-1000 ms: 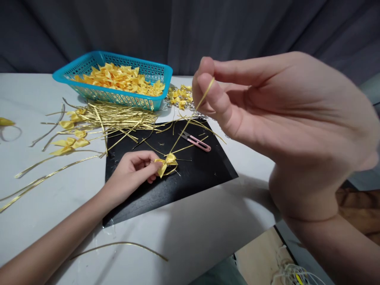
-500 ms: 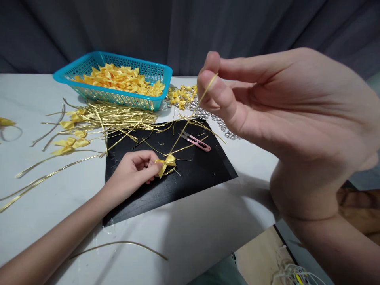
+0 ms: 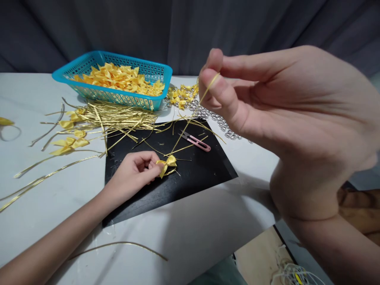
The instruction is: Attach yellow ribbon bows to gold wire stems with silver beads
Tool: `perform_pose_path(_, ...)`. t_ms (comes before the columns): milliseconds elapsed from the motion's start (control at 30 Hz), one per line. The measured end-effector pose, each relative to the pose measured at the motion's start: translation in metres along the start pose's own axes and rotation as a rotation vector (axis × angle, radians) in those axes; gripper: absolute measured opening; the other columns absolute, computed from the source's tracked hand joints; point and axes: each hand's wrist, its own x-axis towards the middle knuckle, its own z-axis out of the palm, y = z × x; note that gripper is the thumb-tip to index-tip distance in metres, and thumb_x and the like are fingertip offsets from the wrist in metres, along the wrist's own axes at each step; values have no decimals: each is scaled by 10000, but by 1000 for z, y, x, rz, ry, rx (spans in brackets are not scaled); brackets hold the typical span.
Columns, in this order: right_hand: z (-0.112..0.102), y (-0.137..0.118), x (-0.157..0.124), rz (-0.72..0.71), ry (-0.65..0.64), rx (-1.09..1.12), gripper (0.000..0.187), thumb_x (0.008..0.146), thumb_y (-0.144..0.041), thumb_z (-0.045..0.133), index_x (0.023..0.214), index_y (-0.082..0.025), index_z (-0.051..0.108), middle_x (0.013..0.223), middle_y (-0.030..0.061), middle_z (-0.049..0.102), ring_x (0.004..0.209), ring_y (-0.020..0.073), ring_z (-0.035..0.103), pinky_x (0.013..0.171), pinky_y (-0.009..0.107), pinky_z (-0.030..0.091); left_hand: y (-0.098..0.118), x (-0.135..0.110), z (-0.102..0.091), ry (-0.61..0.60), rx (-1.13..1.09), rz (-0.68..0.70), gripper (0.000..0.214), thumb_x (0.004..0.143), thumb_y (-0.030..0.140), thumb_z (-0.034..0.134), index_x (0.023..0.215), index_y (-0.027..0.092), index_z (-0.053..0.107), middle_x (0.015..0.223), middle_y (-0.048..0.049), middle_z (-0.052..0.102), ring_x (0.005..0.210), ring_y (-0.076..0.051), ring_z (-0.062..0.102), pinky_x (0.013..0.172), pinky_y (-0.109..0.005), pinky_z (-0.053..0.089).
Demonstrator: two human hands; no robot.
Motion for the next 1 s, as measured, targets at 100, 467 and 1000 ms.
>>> perform_pose_path(100, -1, 9, 20, -73, -3, 38, 302, 952, -126, 320, 732, -99, 524, 737, -45, 584, 577, -27, 608, 598, -16, 493, -2, -1, -1, -27, -26, 12, 245, 711, 307, 619, 533, 167, 526, 484, 56, 481, 461, -62, 414, 448, -158, 368)
perform_pose_path(467, -8, 23, 64, -17, 97, 39, 267, 919, -55, 304, 793, -144, 521, 890, -14, 595, 968, 64, 648, 687, 52, 536, -17, 2, -6, -56, -218, 32, 282, 802, 306, 605, 558, 171, 563, 504, 57, 472, 492, -67, 432, 465, -154, 361)
perform_pose_path(1000, -7, 11, 50, -81, 66, -113, 289, 910, -85, 310, 694, -57, 501, 911, -32, 559, 954, 43, 630, 660, 11, 434, -1, 2, 0, -18, 11, -40, 312, 695, 387, 641, 519, 151, 536, 451, 60, 451, 422, -49, 376, 403, -159, 281)
